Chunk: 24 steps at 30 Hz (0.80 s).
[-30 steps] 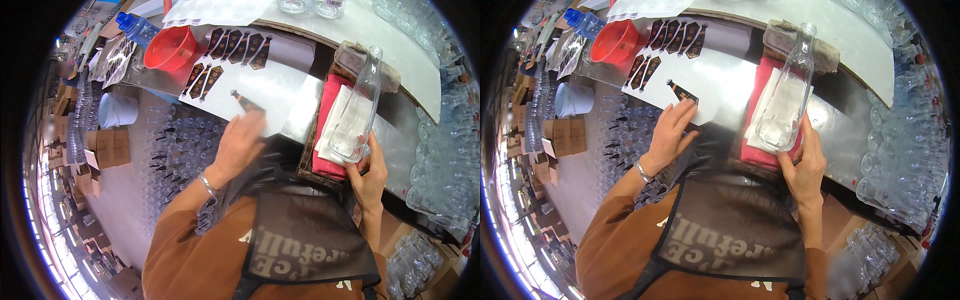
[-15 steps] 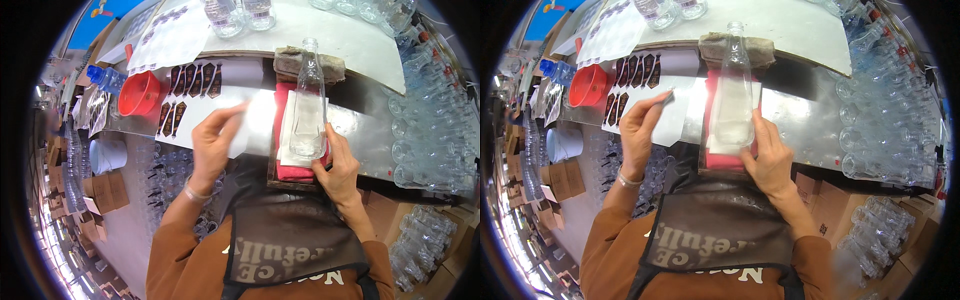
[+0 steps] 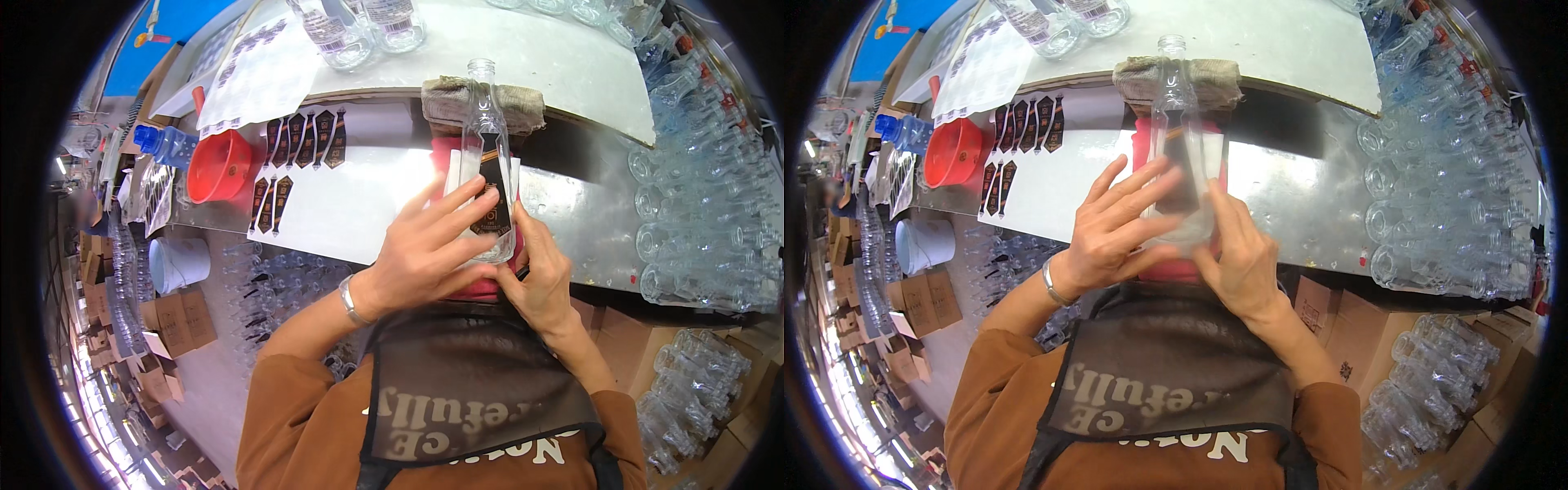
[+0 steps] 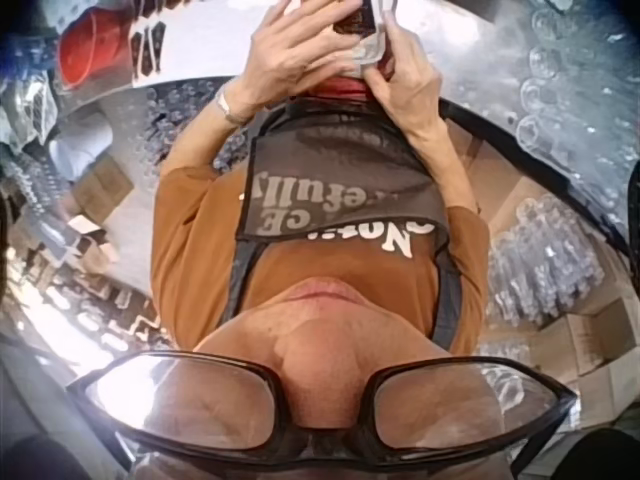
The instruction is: The person applies labels to clear glass bottles one by one. They pick up a bottle, smooth a label onto its surface, and place it aside before repeating the process with the next bottle.
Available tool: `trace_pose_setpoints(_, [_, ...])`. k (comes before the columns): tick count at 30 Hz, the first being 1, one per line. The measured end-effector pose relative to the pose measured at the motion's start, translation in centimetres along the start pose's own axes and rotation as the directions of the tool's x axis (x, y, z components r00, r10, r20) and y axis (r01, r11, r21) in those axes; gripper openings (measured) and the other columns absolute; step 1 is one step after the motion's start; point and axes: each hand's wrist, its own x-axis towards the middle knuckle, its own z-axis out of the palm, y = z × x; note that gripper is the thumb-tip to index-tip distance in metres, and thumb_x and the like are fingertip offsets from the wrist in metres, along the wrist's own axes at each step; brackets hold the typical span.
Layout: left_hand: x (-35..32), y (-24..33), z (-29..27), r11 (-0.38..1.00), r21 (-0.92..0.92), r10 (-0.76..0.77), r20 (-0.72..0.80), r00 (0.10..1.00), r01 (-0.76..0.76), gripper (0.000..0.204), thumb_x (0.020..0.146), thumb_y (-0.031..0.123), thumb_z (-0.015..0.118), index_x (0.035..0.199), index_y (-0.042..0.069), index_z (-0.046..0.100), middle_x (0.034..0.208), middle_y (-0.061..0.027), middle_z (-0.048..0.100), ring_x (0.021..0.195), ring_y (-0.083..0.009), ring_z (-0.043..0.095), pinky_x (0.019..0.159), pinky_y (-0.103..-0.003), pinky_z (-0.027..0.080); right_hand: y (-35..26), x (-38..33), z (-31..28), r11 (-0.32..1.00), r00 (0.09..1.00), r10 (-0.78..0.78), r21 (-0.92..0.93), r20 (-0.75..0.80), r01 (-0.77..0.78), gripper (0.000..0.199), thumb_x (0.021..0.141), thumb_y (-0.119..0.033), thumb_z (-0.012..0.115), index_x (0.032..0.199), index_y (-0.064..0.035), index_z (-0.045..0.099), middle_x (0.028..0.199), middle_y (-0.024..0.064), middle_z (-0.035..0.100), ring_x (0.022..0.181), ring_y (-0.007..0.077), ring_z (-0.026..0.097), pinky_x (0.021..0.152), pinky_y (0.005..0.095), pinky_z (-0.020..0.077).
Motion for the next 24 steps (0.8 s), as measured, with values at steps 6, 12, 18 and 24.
trace_pose_setpoints(6, [2.3, -2.4, 0.9, 0.947, -0.197, -0.278, -0.099, 0.955, 0.256, 0.054, 0.083, 0.023, 0.080, 0.133, 0.012, 0.064, 0.155, -0.0297, 0.036, 0.131, -0.0435, 0.053, 0.102, -0.043, 0.049, 0.0, 0.8, -2.0, 0.956, 0.974, 0.111, 0.246, 0.195, -0.158, 0.075, 0.074, -0.006, 0.079, 0.142, 0.0044, 0.048, 0.114, 0.0182, 0.065, 0.071, 0.0213, 0.067, 0.063, 0.0332, 0.0533])
trace_pose_setpoints(12, [2.4, -3.2, 2.0, 0.913, -0.269, -0.343, -0.097, 0.934, 0.307, 0.057, 0.084, 0.015, 0.077, 0.139, 0.013, 0.061, 0.155, -0.0207, 0.041, 0.131, -0.0377, 0.055, 0.104, -0.045, 0.049, 0.0, 1.3, -2.2, 0.924, 0.957, 0.157, 0.306, 0.244, -0.230, 0.074, 0.076, -0.012, 0.082, 0.140, 0.0075, 0.049, 0.116, 0.0186, 0.064, 0.069, 0.0177, 0.066, 0.062, 0.0310, 0.0518])
trace_pose_setpoints(18, [2.3, -3.5, 2.1, 0.912, -0.280, -0.338, -0.106, 0.935, 0.298, 0.058, 0.085, 0.014, 0.077, 0.140, 0.013, 0.060, 0.155, -0.0195, 0.042, 0.132, -0.0369, 0.054, 0.102, -0.044, 0.051, 0.1, 1.0, -1.7, 0.868, 0.935, 0.246, 0.372, 0.255, -0.329, 0.068, 0.079, -0.011, 0.080, 0.138, 0.0048, 0.051, 0.097, 0.0134, 0.069, 0.069, 0.0155, 0.065, 0.064, 0.0292, 0.0516])
trace_pose_setpoints(24, [2.3, -3.6, 1.8, 0.916, -0.257, -0.341, -0.099, 0.935, 0.307, 0.060, 0.084, 0.017, 0.077, 0.141, 0.014, 0.058, 0.153, -0.0220, 0.042, 0.124, -0.0368, 0.058, 0.099, -0.043, 0.051, 1.1, 2.7, -2.7, 0.685, 0.844, 0.321, 0.510, 0.430, -0.521, 0.044, 0.097, -0.012, 0.063, 0.137, 0.0015, 0.051, 0.089, 0.0097, 0.074, 0.064, 0.0105, 0.064, 0.064, 0.0258, 0.0503])
